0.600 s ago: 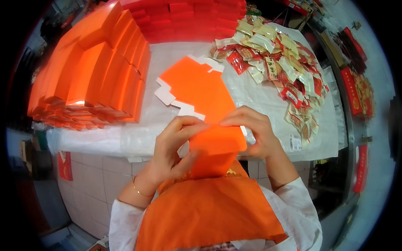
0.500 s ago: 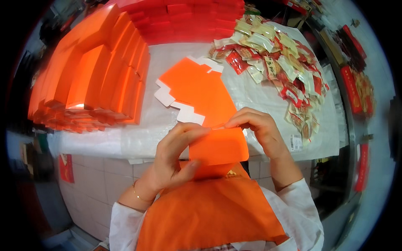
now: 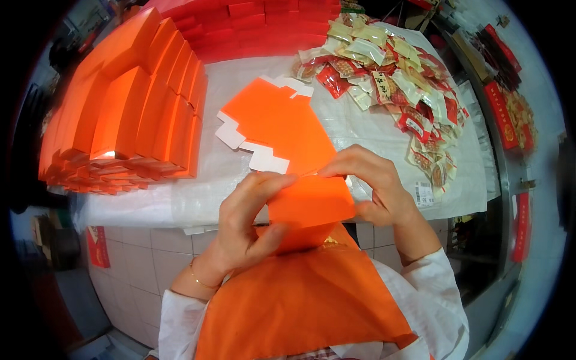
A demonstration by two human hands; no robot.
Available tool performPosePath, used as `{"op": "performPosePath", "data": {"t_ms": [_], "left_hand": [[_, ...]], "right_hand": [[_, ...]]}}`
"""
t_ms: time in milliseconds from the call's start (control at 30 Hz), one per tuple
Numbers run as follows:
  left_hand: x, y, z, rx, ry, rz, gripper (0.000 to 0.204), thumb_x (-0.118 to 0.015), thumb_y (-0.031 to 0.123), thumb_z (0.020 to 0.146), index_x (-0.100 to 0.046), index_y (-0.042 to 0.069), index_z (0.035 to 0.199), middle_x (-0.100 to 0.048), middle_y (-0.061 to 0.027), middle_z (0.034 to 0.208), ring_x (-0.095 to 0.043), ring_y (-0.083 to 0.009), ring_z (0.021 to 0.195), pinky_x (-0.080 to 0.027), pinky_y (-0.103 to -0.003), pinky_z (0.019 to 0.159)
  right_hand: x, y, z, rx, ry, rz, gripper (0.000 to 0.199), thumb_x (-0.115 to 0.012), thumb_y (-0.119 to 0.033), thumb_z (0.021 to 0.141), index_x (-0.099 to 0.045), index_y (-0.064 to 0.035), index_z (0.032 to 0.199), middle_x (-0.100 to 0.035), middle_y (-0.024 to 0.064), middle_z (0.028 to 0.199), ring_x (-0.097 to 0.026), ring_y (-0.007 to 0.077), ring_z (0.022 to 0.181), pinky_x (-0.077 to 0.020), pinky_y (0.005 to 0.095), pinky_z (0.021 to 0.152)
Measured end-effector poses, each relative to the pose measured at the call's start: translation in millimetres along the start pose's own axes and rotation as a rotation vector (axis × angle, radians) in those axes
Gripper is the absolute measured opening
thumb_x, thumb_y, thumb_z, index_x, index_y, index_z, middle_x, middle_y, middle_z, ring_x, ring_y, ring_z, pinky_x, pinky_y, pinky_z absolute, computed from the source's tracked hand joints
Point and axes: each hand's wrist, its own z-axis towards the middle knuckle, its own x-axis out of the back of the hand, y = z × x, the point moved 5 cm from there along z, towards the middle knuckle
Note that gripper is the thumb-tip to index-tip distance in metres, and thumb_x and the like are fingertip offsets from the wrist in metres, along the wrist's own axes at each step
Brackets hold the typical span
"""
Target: The person folds flat orange cardboard sheets into small rectangular boxes by hand. They insert small packaged items into the boxes and stack the finished units on a table. The process is repetitive, involving folding, inserting, and stacking.
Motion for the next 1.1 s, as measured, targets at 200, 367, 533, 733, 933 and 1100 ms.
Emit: {"op": "performPosePath", "data": {"t_ms": [200, 367, 533, 733, 933, 1100], "left_hand": [[7, 0, 8, -0.072, -0.007, -0.023, 0.042, -0.054, 0.018, 0.084, -0.057, -0.005, 0.119, -0.055, -0.0209, 0.117, -0.056, -0.0327, 0.104, -0.045, -0.038, 0.089], [12, 5, 10, -0.149, -0.044, -0.005, 0.040, -0.057, 0.006, 0.081, -0.057, -0.004, 0.120, -0.055, -0.0195, 0.121, -0.057, -0.0325, 0.104, -0.046, -0.038, 0.090], [12, 8, 14, -0.170, -0.048, 0.079, 0.036, -0.054, 0.003, 0.083, -0.057, -0.004, 0.118, -0.057, -0.0195, 0.120, -0.057, -0.0335, 0.106, -0.046, -0.038, 0.090], [10, 10, 15, -0.115, -0.052, 0.055, 0.036, -0.052, -0.002, 0.081, -0.057, -0.004, 0.117, -0.058, -0.0194, 0.119, -0.058, -0.0321, 0.106, -0.048, -0.037, 0.088], [9, 8, 13, -0.134, -0.008, -0.001, 0.040, -0.062, -0.005, 0.078, -0.056, -0.004, 0.118, -0.058, -0.0182, 0.116, -0.058, -0.0324, 0.104, -0.046, -0.038, 0.089], [11, 4, 12, -0.144, 0.023, -0.079, 0.033, -0.058, -0.006, 0.082, -0.058, -0.004, 0.115, -0.062, -0.0178, 0.109, -0.061, -0.0304, 0.098, -0.048, -0.035, 0.086]], "right_hand": [[-9, -10, 11, 0.014, -0.010, -0.056, 0.055, -0.056, -0.048, 0.090, -0.063, 0.0023, 0.113, -0.064, 0.0173, 0.105, -0.064, 0.0307, 0.095, -0.0507, 0.0362, 0.083], [-7, -11, 12, 0.088, 0.020, -0.148, 0.047, -0.057, -0.039, 0.091, -0.065, 0.0018, 0.111, -0.065, 0.0174, 0.106, -0.065, 0.0298, 0.093, -0.0525, 0.0342, 0.080], [-7, -14, 12, 0.051, 0.062, -0.148, 0.036, -0.057, -0.023, 0.085, -0.066, 0.0019, 0.109, -0.067, 0.0174, 0.104, -0.066, 0.0289, 0.092, -0.0533, 0.0338, 0.078], [-9, -20, 17, 0.078, 0.109, -0.110, 0.030, -0.065, -0.013, 0.077, -0.068, 0.0014, 0.104, -0.068, 0.0167, 0.103, -0.067, 0.0277, 0.091, -0.0538, 0.0332, 0.078], [-7, -28, 23, 0.100, 0.093, -0.182, 0.030, -0.072, -0.005, 0.071, -0.069, 0.0007, 0.101, -0.069, 0.0145, 0.098, -0.068, 0.0257, 0.086, -0.0551, 0.0310, 0.073], [-9, -31, 22, 0.063, 0.109, -0.173, 0.029, -0.072, -0.001, 0.070, -0.069, 0.0002, 0.098, -0.069, 0.0130, 0.093, -0.068, 0.0241, 0.082, -0.0553, 0.0297, 0.070]]}}
